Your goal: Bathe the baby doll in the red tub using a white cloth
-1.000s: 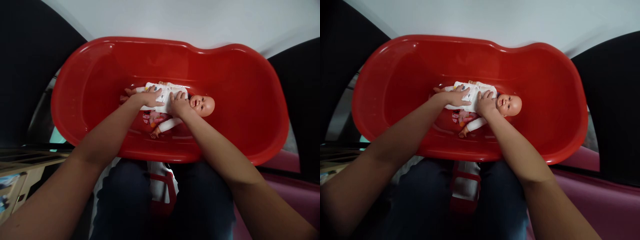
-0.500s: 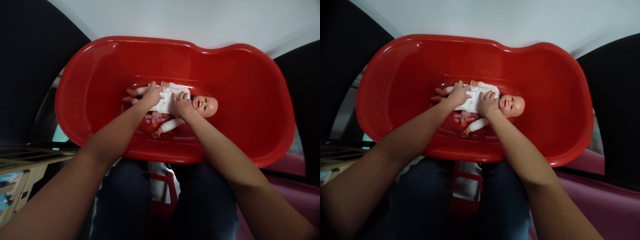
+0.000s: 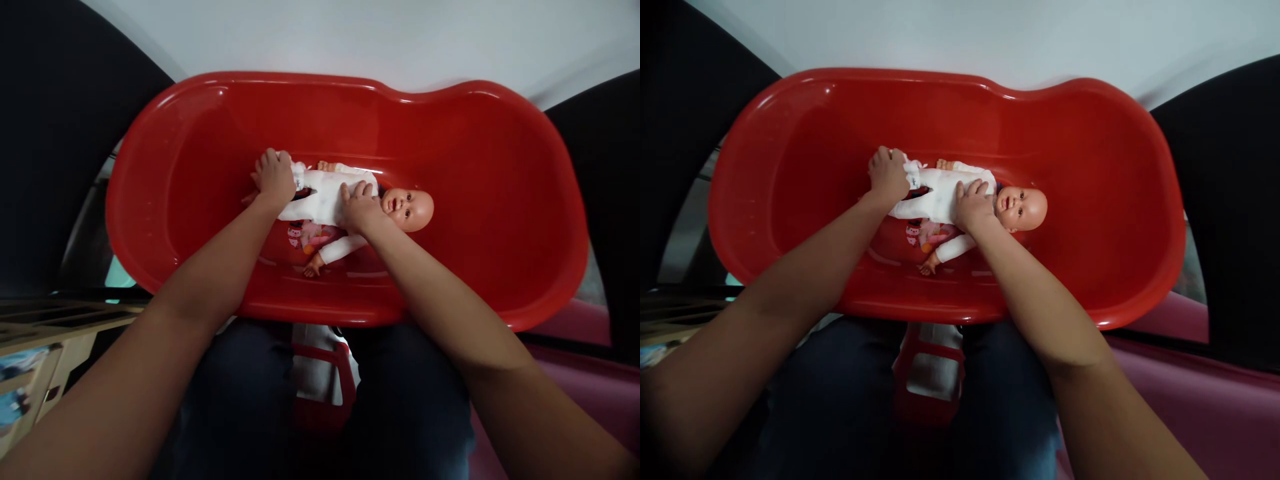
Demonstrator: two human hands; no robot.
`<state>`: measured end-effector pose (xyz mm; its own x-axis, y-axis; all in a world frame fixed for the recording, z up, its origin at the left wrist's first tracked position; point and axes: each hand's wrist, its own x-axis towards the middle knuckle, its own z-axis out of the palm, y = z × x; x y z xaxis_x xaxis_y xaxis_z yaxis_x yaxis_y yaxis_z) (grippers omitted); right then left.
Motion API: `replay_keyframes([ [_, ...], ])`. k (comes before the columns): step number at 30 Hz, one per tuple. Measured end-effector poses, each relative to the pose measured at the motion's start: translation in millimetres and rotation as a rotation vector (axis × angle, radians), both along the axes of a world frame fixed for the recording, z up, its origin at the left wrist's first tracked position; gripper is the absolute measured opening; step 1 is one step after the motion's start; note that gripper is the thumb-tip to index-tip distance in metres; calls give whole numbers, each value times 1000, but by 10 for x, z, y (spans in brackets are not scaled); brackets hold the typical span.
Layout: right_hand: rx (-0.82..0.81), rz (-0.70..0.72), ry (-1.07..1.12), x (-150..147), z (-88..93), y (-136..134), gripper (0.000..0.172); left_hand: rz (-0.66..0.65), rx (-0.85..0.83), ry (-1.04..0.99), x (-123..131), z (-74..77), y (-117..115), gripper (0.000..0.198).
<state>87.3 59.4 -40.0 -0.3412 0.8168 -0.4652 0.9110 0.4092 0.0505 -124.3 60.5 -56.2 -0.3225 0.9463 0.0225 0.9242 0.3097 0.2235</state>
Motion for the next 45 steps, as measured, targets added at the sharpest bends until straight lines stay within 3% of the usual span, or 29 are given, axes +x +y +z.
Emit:
replay_keyframes([
  [3,-3,-14,2,-12,32,-18,101,-222,60,-54,163,-46,60,44],
  [5,-4,-12,0,-19,57,-32,99,-331,-13,-99,232,-134,68,48],
  [9,-20,1,-14,-22,83,-45,98,-370,-160,-112,211,-294,30,56],
  [14,-20,0,-18,-20,69,-38,96,-336,-185,-76,135,-255,10,57],
  [22,-13,2,-12,-27,57,-45,97,-294,-201,-61,179,-162,29,38],
  [26,-12,-4,-9,-26,51,-41,97,-289,-211,25,168,-93,19,41],
  [32,-6,10,26,2,8,-20,96,-54,-326,159,24,-45,-12,55],
  [35,-11,2,28,-2,19,-19,96,22,-289,182,-55,-67,-52,59],
  [37,-22,-8,17,-15,34,-20,96,-44,-195,168,-85,-102,-72,61],
  [41,-25,-17,6,-38,55,-26,93,-369,-169,51,-74,-213,-42,71],
  [43,-16,-14,2,-41,67,-33,90,-421,-203,16,-53,-267,-6,70],
  [45,-16,-9,-3,-40,86,-42,89,-390,-209,0,-48,-302,18,65],
])
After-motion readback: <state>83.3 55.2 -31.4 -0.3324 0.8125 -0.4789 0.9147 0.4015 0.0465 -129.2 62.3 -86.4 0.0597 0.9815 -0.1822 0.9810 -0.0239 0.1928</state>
